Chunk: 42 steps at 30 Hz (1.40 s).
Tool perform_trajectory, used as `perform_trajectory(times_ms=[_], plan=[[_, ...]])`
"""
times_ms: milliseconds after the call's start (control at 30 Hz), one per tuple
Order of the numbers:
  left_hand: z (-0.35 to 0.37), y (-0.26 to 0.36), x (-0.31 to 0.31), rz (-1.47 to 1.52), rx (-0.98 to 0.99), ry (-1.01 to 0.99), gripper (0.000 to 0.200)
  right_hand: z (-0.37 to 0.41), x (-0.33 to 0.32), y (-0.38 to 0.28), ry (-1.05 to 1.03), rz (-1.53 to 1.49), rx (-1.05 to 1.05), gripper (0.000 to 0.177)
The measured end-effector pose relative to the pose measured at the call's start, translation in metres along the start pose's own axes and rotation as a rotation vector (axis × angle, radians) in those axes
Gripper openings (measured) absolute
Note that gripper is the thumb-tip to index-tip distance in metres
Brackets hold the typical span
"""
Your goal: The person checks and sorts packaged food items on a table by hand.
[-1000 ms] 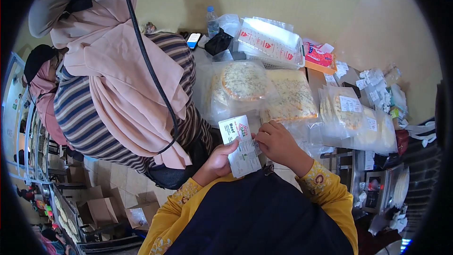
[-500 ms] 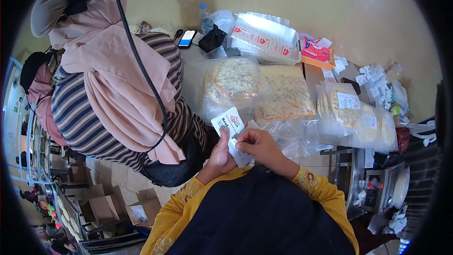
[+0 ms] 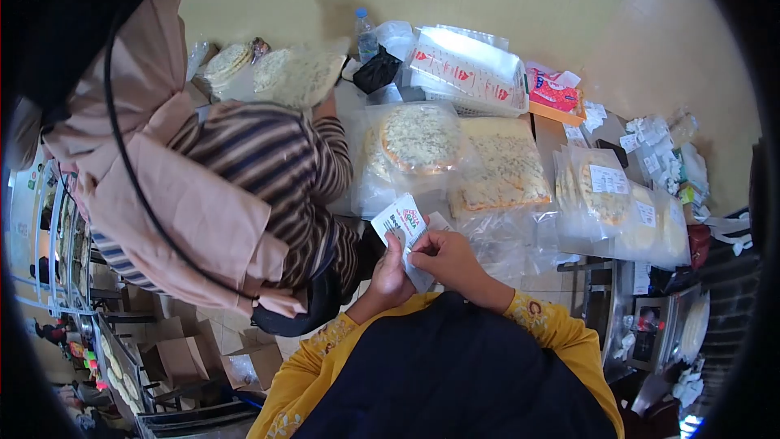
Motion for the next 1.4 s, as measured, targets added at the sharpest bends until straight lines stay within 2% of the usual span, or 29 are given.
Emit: perform_trajectory(times_ms=[100, 233, 333, 433, 533, 633, 733, 800, 933, 1033, 1133, 1233, 1333, 1400], plan=[[0.001, -0.002, -0.012, -0.079, 0.038, -0.007, 0.076, -0.004, 0.004, -0.006, -0.010, 0.043, 0.018, 0.017], [0.007, -0.002, -0.021, -0.072, 0.049, -0.006, 0.075, -0.008, 0.011, -0.006, -0.038, 0.077, 0.032, 0.027], [0.012, 0.003, -0.024, -0.009, 0.057, -0.006, 0.074, -0.009, 0.013, -0.014, -0.070, 0.208, 0.091, 0.030], [0.016, 0.009, -0.027, 0.012, 0.068, 0.027, 0.073, -0.008, 0.013, -0.009, -0.031, 0.287, 0.024, 0.035], [0.020, 0.015, -0.032, 0.035, 0.046, 0.014, 0.072, -0.009, 0.014, -0.003, 0.117, 0.458, -0.184, 0.036], [0.022, 0.018, -0.043, 0.069, 0.010, -0.047, 0.065, -0.011, 0.019, 0.015, 0.102, 0.082, 0.002, 0.027], [0.025, 0.020, -0.051, 0.052, -0.013, -0.070, 0.056, -0.012, 0.020, 0.028, 0.132, -0.092, 0.058, 0.026], [0.026, 0.023, -0.053, -0.053, 0.001, -0.060, 0.050, -0.012, 0.022, 0.026, 0.113, -0.141, 0.087, 0.024], [0.027, 0.018, -0.064, 0.025, -0.065, 0.027, 0.040, -0.009, 0.025, 0.041, 0.095, -0.170, 0.084, 0.021], [0.031, 0.015, -0.074, 0.088, -0.146, 0.052, 0.038, -0.006, 0.022, 0.032, 0.068, -0.132, 0.115, 0.017], [0.028, 0.010, -0.081, 0.140, -0.180, 0.004, 0.040, -0.004, 0.020, 0.039, 0.050, -0.219, 0.143, 0.013], [0.025, 0.008, -0.086, 0.140, -0.238, 0.049, 0.038, -0.003, 0.015, 0.046, 0.080, -0.367, 0.193, 0.012], [0.019, 0.006, -0.077, 0.083, -0.142, 0.199, 0.038, -0.004, -0.008, 0.058, 0.146, -0.384, 0.307, 0.014], [0.018, 0.015, -0.066, 0.133, -0.137, 0.170, 0.039, -0.004, -0.029, 0.075, 0.274, -0.539, 0.387, 0.013]])
Point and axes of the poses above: each hand's wrist, its own z-axis away from the middle knuckle, its own x-axis out of the palm, y = z × x, the point moved 2 cm from there along -z, towards the middle knuckle, and after that the axes turned 10 degrees about -x, right-handed, at the moved point
